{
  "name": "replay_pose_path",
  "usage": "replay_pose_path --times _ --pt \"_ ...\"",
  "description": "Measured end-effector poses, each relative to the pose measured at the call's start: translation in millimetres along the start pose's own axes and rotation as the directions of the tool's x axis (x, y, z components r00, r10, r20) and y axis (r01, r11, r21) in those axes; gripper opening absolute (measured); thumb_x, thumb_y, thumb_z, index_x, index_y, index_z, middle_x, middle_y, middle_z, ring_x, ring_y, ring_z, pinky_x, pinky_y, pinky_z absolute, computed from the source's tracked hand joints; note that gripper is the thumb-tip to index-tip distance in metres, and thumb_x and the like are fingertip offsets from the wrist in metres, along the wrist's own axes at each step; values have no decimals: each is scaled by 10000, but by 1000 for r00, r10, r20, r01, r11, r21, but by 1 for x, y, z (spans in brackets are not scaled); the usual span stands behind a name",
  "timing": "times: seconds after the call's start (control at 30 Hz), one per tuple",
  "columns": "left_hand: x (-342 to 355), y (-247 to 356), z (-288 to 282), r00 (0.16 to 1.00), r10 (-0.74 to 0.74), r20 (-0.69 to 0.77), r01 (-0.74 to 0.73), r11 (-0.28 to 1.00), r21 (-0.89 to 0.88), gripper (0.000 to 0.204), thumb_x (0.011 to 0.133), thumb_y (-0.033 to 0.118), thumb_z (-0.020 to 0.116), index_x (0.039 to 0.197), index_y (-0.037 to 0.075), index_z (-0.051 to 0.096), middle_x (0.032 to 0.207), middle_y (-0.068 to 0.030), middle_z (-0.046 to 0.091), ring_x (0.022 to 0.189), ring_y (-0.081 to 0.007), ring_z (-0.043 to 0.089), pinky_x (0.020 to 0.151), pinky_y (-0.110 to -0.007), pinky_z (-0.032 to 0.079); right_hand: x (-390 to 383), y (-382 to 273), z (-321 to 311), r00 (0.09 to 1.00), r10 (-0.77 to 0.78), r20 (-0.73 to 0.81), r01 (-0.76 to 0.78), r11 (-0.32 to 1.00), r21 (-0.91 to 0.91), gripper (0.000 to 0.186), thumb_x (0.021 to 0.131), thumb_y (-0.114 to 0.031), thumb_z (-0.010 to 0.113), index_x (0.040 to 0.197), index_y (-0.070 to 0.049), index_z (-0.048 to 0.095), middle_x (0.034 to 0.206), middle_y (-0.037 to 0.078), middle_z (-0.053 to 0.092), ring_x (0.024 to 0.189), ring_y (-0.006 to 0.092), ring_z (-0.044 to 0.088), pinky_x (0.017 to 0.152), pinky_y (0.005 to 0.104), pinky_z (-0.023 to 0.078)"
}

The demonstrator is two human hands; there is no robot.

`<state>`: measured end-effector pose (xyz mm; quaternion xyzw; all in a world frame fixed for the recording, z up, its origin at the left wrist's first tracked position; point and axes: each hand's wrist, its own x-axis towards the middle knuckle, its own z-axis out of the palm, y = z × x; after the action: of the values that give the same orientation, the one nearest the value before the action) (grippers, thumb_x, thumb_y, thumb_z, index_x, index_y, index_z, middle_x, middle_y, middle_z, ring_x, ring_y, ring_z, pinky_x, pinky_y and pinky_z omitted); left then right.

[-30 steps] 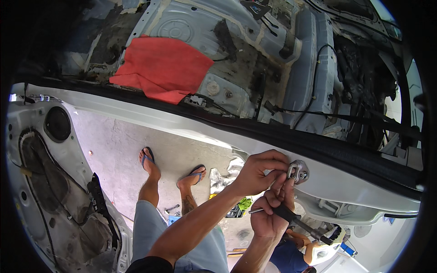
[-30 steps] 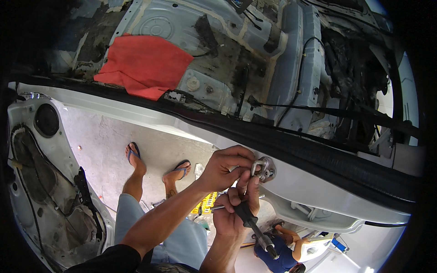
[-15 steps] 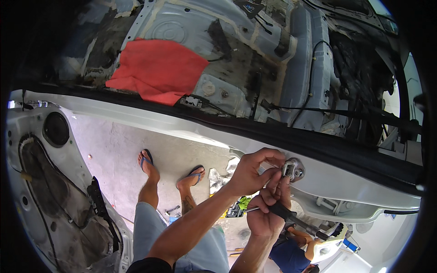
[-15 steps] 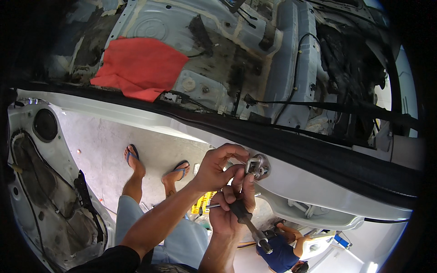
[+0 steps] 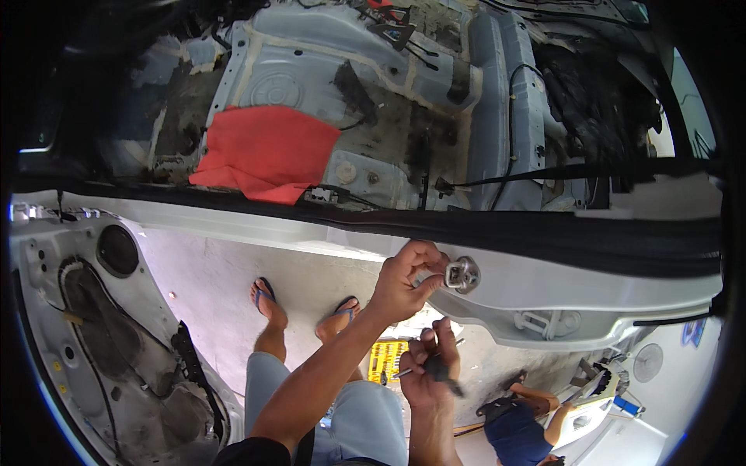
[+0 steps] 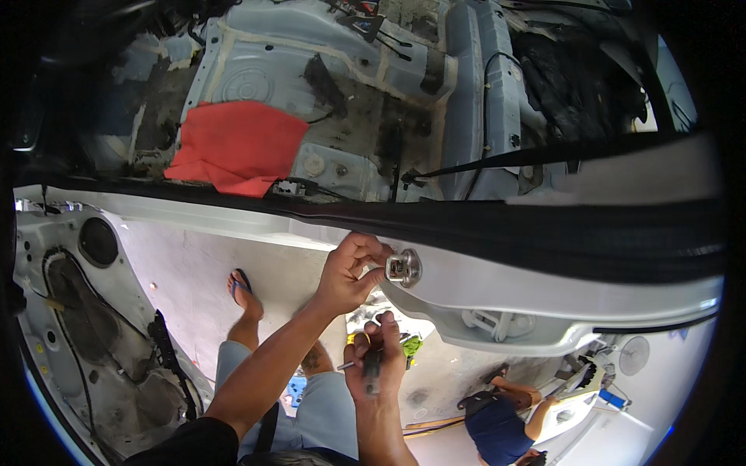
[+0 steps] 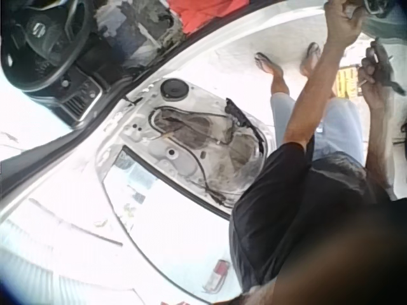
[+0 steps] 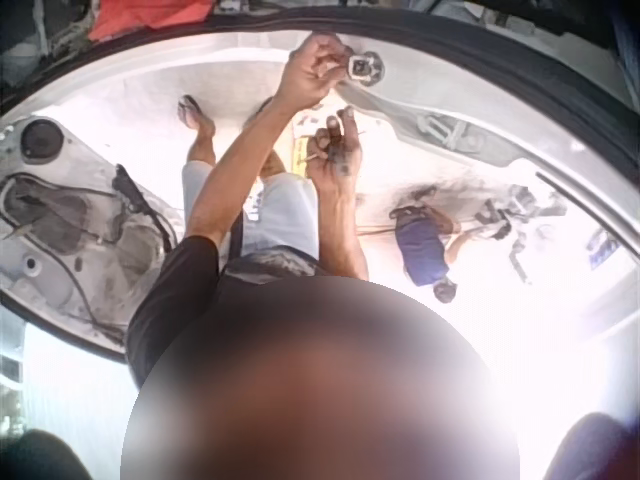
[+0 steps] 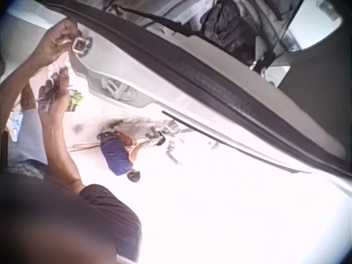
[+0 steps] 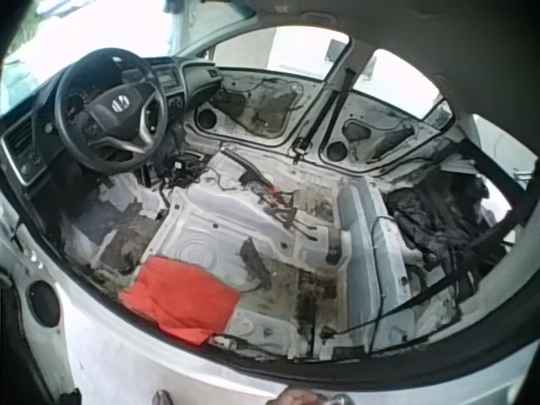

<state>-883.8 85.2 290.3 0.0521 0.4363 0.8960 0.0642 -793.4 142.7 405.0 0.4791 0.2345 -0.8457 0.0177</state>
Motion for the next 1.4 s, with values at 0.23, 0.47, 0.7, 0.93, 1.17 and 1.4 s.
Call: replay_pose_path --times 0.23,0.47,0.7,0.93,1.17,1.4 --pt "-14 34 4 999 23 -27 -13 948 317 447 874 -30 700 1259 15 479 1168 -125 644 1046 -177 637 938 -312 492 -44 -5 -59 980 186 72 -176 977 -120 327 1006 -404 555 907 -100 624 770 56 630 645 144 577 501 261 432" --pt "-83 118 38 839 -539 -79 499 818 -285 558 1017 478 471 1422 96 454 1034 -84 629 937 -189 609 868 -350 467 -62 41 -44 999 3 53 -6 999 47 174 984 -270 623 936 -105 598 900 25 623 749 140 590 623 308 497" --pt "-3 123 32 459 -868 -191 840 353 413 292 1057 330 474 1241 169 635 669 60 417 519 -37 314 437 -213 303 -78 57 -3 994 74 79 -84 988 133 361 945 -434 626 1178 -171 545 1118 44 592 990 240 588 913 408 475" --pt "44 114 9 383 -924 -8 592 239 770 294 1069 301 442 1224 120 614 629 47 436 486 -55 342 438 -232 328 -32 86 48 989 -128 76 149 860 -488 407 945 -290 633 1235 -7 594 1115 126 685 998 198 636 833 344 488" --pt "62 110 14 423 -906 -17 461 199 865 286 1053 313 472 1203 148 651 624 14 496 500 -101 412 465 -290 343 -8 130 89 863 -470 -187 368 837 -405 349 945 -95 607 1245 56 513 1014 185 720 919 182 671 819 302 513" --pt "79 116 18 341 -937 73 282 176 943 296 1065 284 454 1283 150 603 651 42 451 497 -63 351 443 -255 356 -10 125 124 719 -591 -366 338 758 -558 288 925 -131 653 1143 29 554 892 167 723 774 181 678 691 322 532"
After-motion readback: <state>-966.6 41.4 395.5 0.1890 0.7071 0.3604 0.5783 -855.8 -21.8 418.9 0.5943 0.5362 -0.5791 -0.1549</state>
